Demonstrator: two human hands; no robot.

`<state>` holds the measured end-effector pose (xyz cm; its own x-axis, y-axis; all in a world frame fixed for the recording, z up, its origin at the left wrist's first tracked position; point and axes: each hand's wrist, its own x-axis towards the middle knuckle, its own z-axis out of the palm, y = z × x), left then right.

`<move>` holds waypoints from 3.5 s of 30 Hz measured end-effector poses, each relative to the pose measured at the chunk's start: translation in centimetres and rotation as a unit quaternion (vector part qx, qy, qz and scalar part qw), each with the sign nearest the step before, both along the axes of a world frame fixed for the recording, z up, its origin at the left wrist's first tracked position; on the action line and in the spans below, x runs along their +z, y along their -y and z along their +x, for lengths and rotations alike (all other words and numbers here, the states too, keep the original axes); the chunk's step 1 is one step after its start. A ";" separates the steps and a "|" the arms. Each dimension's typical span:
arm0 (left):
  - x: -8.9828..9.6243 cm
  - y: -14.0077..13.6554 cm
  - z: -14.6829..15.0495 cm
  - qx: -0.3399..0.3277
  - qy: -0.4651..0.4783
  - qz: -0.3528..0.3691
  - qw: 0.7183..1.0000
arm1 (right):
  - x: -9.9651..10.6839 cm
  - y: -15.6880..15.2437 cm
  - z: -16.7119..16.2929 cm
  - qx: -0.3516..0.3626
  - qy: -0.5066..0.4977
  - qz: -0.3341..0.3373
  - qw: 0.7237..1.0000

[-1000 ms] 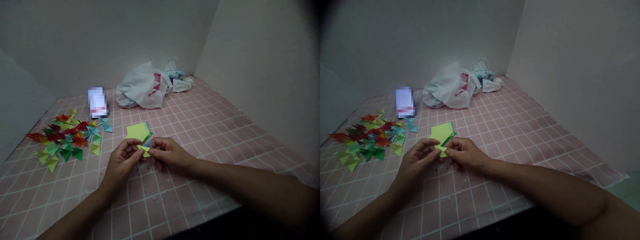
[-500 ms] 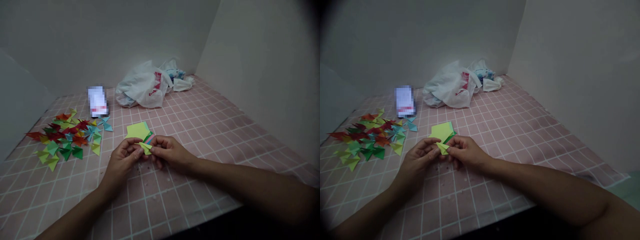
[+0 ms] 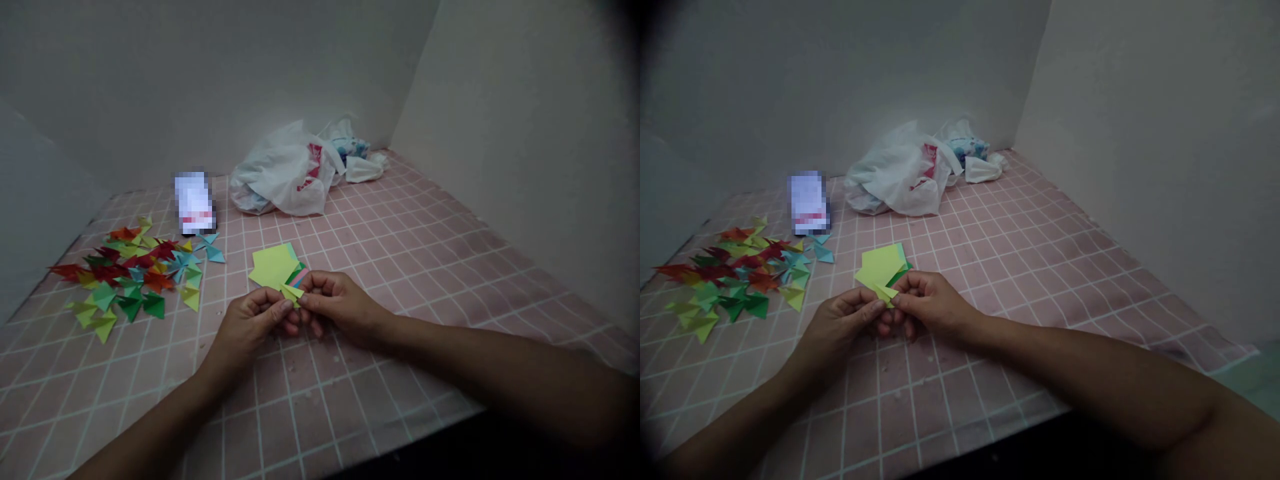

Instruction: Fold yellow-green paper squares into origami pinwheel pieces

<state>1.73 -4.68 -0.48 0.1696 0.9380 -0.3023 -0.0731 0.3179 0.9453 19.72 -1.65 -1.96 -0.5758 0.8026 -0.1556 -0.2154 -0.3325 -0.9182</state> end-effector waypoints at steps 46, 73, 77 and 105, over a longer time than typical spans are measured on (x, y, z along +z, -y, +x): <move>0.0 0.3 0.1 0.069 0.041 -0.017 0.997 | 0.5 0.5 0.3 -0.060 0.183 0.394 0.899; -0.3 0.2 0.0 0.064 0.019 0.028 0.997 | 0.6 0.5 0.3 -0.048 0.144 0.333 0.931; -0.1 0.2 0.1 0.063 0.003 0.046 0.997 | 0.7 0.6 0.1 -0.030 0.125 0.268 0.955; -0.1 0.4 -0.1 0.035 -0.017 0.072 0.997 | 0.8 0.9 0.0 -0.015 0.095 0.072 0.993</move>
